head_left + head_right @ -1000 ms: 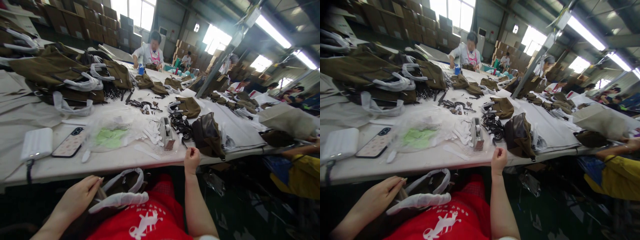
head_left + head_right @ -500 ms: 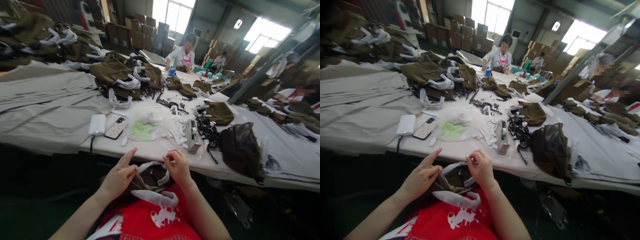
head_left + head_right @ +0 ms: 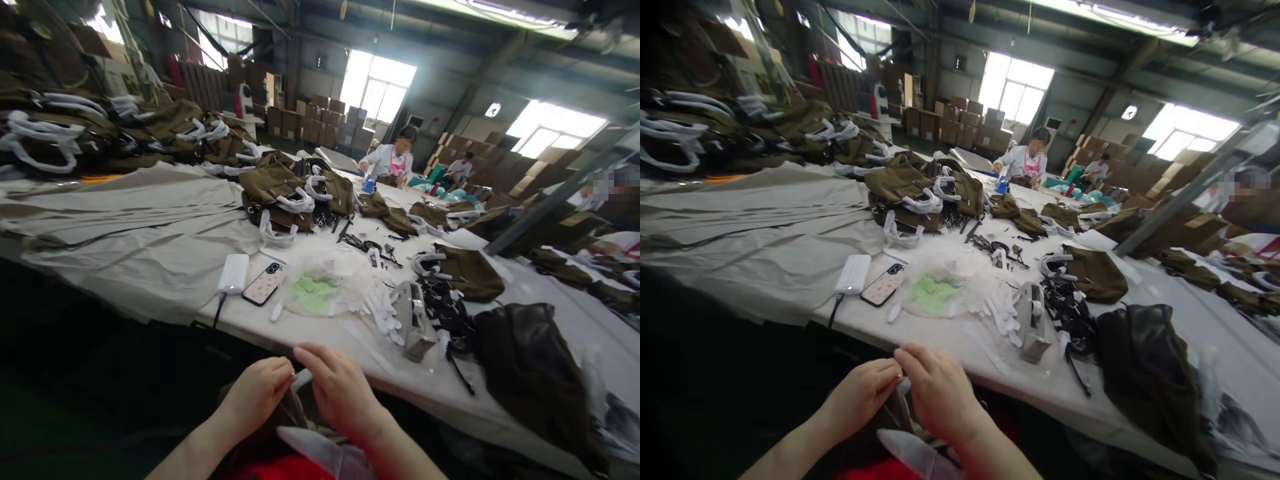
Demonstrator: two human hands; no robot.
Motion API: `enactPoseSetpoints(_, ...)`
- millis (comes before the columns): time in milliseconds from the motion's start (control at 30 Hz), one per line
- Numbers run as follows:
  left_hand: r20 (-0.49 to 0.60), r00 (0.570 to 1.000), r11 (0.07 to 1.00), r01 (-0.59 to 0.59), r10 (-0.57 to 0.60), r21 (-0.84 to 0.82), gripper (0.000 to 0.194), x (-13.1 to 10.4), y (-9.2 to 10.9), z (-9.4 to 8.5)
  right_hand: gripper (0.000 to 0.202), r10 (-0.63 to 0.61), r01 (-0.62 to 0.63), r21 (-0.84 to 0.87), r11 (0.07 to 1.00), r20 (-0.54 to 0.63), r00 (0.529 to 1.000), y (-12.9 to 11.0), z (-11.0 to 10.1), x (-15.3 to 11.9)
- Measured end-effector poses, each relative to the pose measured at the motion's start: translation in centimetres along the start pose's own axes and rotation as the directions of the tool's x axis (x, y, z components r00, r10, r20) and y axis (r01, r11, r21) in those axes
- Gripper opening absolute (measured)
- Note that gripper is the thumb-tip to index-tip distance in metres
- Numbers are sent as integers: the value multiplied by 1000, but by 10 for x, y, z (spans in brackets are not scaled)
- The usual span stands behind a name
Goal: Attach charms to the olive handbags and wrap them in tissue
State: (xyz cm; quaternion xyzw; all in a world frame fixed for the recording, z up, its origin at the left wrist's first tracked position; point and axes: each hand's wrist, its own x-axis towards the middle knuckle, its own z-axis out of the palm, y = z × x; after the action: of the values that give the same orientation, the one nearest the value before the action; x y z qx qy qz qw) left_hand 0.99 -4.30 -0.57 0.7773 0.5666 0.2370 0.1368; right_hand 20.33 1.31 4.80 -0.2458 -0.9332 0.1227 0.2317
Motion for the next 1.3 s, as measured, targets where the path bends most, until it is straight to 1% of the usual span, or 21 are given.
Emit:
enactPoseSetpoints(33, -5, 1000, 1000, -9, 9, 0, 25, 0, -1, 1, 45, 26, -24, -22, 999, 105, 994, -3, 6, 6)
enactPoseSetpoints(67, -10, 1000, 1000, -19, 19, 0, 24, -1, -2, 2, 39, 69, -60, -52, 997, 187, 980, -4, 13, 11)
enactPoseSetpoints(133, -10, 999, 999, -34, 34, -11, 22, -4, -5, 3, 24, 146, -118, -112, 987, 295, 944, -2, 25, 16)
enactPoseSetpoints(167, -13, 999, 999, -35, 35, -23, 23, -6, -6, 3, 20, 171, -136, -128, 982, 320, 932, -1, 29, 17)
enactPoseSetpoints(200, -25, 999, 999, -28, 27, -37, 23, -8, -6, 3, 18, 190, -154, -133, 979, 324, 927, 0, 32, 16)
enactPoseSetpoints(267, -75, 997, 997, 21, -26, -75, 26, -11, -6, 1, 19, 225, -203, -109, 973, 268, 937, 0, 33, 11)
enactPoseSetpoints(333, -119, 983, 980, 117, -137, -159, 29, -12, -7, -1, 21, 269, -271, -13, 962, 174, 947, -1, 33, 6)
enactPoseSetpoints(367, -113, 972, 958, 174, -204, -229, 30, -12, -8, -2, 22, 304, -315, 70, 947, 135, 943, -2, 34, 4)
enactPoseSetpoints(433, -46, 946, 877, 280, -322, -392, 34, -10, -11, -2, 24, 393, -410, 271, 871, 115, 912, -3, 37, 0)
enactPoseSetpoints(467, -2, 933, 827, 319, -361, -463, 36, -9, -13, -2, 25, 434, -452, 359, 816, 135, 891, -4, 39, -1)
enactPoseSetpoints(533, 63, 915, 746, 364, -399, -558, 38, -8, -17, -2, 27, 476, -511, 469, 720, 201, 856, -6, 44, -3)
enactPoseSetpoints(567, 81, 911, 722, 373, -405, -583, 38, -7, -19, -2, 27, 476, -525, 492, 695, 234, 848, -7, 46, -4)
enactPoseSetpoints(633, 103, 911, 699, 375, -399, -609, 37, -6, -21, -2, 28, 451, -532, 500, 683, 284, 846, -9, 49, -4)
enactPoseSetpoints(733, 99, 915, 703, 367, -392, -610, 36, -5, -21, -3, 29, 409, -520, 490, 700, 322, 854, -11, 51, -3)
enactPoseSetpoints(967, 83, 917, 716, 358, -389, -599, 37, -6, -23, -1, 29, 441, -519, 494, 698, 274, 855, -11, 54, -4)
enactPoseSetpoints(1300, 83, 924, 734, 348, -373, -583, 37, -6, -26, 2, 27, 419, -501, 508, 701, 276, 865, -11, 53, -3)
